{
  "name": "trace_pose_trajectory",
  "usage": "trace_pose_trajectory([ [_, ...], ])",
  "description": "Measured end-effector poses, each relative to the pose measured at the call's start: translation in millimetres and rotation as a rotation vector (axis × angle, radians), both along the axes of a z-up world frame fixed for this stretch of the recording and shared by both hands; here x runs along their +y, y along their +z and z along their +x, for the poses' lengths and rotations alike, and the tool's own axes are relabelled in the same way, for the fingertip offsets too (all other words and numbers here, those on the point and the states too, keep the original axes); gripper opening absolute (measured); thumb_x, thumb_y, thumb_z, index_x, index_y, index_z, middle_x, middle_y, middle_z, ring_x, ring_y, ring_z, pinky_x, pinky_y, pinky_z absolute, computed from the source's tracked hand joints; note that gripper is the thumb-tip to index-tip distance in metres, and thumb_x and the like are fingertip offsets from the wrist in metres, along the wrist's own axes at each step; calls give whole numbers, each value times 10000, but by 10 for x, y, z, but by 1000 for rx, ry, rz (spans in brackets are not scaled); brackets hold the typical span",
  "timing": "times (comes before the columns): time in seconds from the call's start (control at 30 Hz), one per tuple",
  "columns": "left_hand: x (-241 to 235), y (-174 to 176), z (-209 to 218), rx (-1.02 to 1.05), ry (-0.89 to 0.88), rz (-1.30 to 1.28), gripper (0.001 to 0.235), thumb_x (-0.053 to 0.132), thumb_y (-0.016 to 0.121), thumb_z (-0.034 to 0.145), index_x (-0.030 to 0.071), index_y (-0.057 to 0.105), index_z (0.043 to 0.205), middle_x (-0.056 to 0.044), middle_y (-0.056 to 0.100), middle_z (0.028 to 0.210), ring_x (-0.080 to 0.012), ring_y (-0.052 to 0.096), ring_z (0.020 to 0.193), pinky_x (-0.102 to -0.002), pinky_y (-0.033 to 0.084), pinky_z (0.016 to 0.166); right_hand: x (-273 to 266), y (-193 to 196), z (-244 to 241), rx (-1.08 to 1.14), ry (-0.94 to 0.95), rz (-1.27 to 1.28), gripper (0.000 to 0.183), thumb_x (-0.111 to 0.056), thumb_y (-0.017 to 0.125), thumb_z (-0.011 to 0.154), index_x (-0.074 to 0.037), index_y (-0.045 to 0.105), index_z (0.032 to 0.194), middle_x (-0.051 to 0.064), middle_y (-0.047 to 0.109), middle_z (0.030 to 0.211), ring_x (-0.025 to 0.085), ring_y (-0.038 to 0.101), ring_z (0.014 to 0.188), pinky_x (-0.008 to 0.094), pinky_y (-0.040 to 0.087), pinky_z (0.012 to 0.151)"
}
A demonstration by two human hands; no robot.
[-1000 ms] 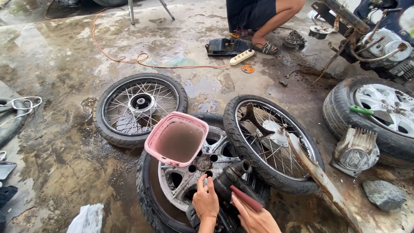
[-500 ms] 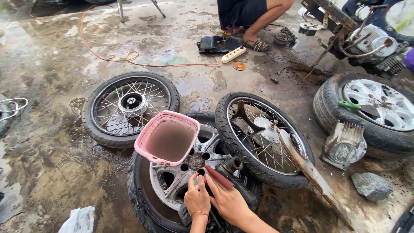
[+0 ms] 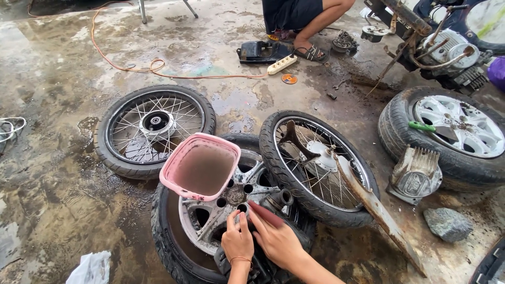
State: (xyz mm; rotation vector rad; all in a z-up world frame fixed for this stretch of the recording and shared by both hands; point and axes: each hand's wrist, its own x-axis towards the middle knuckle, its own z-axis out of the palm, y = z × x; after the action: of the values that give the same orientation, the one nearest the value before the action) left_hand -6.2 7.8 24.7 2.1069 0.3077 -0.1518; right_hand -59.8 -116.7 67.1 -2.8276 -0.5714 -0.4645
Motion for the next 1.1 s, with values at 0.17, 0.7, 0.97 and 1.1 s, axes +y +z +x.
trace_pose_trajectory([
  [0.17,-4,-24,6,-9,7,24,516,608,386,936,282,656,1230,-67,839,877,-345,763,880,-457,551,787,130,-412,418,-231,-4,-325,491,-72,520,967,117,519,1420,255,552,1488,295,591,1326,454,462,1105],
  [0.7,13,34,-35,-4,-15,-8,503,616,419,918,295,683,1202,10,852,951,-252,778,820,-400,559,790,-203,-311,-634,38,-99,-190,747,-305,630,1005,23,302,1591,143,401,1629,240,444,1458,353,482,1026],
  [0.97,45,114,-41,-92,-62,-15,493,607,432,924,251,690,1147,-49,796,719,-310,739,735,-435,524,713,144,-102,54,-180,-50,-20,485,-183,460,1084,73,437,1495,174,530,1540,237,576,1381,355,572,913],
  [1.1,40,155,-66,-65,-49,-45,503,631,409,916,249,669,1115,-24,847,922,-311,757,788,-425,523,765,-28,-56,-371,14,-58,-3,640,-190,500,1045,33,264,1597,179,401,1632,256,506,1437,386,530,1019],
])
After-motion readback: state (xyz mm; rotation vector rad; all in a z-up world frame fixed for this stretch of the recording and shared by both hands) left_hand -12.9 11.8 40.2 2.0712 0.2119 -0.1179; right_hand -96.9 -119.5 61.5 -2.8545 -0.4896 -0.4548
